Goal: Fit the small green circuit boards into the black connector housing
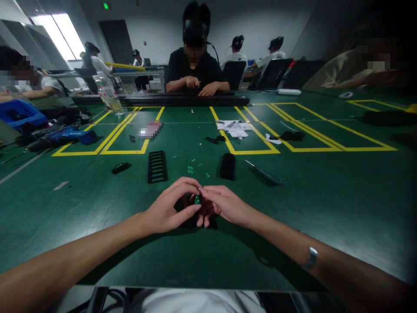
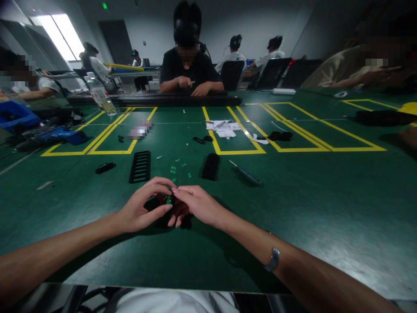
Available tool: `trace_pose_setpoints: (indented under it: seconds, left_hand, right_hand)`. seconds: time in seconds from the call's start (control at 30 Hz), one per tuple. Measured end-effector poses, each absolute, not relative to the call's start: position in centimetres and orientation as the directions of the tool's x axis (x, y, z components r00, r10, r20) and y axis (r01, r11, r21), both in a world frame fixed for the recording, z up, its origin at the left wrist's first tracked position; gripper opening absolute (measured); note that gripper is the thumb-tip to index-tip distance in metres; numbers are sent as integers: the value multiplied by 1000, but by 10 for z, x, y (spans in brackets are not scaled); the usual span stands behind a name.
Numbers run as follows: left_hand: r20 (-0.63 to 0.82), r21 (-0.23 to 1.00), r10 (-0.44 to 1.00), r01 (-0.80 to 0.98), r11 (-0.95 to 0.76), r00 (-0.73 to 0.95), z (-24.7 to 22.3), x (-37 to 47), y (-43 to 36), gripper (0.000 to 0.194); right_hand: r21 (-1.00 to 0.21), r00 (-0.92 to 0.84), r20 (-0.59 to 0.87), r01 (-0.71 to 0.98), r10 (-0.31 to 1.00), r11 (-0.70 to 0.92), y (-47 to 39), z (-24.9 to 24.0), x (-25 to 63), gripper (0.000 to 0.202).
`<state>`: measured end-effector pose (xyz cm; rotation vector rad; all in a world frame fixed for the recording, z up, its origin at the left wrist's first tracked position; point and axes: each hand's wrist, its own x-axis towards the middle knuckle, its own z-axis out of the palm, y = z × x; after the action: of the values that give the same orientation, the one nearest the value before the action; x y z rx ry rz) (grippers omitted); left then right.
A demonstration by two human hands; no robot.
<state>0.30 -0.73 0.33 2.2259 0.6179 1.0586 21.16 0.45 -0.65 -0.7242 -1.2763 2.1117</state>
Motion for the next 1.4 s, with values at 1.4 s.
trace_pose_setpoints:
  seconds: [1.4]
  left_hand:
    - [563, 640, 604, 165, -750, 564, 1, 0, -5, 32]
  right_hand:
    - [-913, -703, -138, -183, 698, -364, 5, -9, 212, 39]
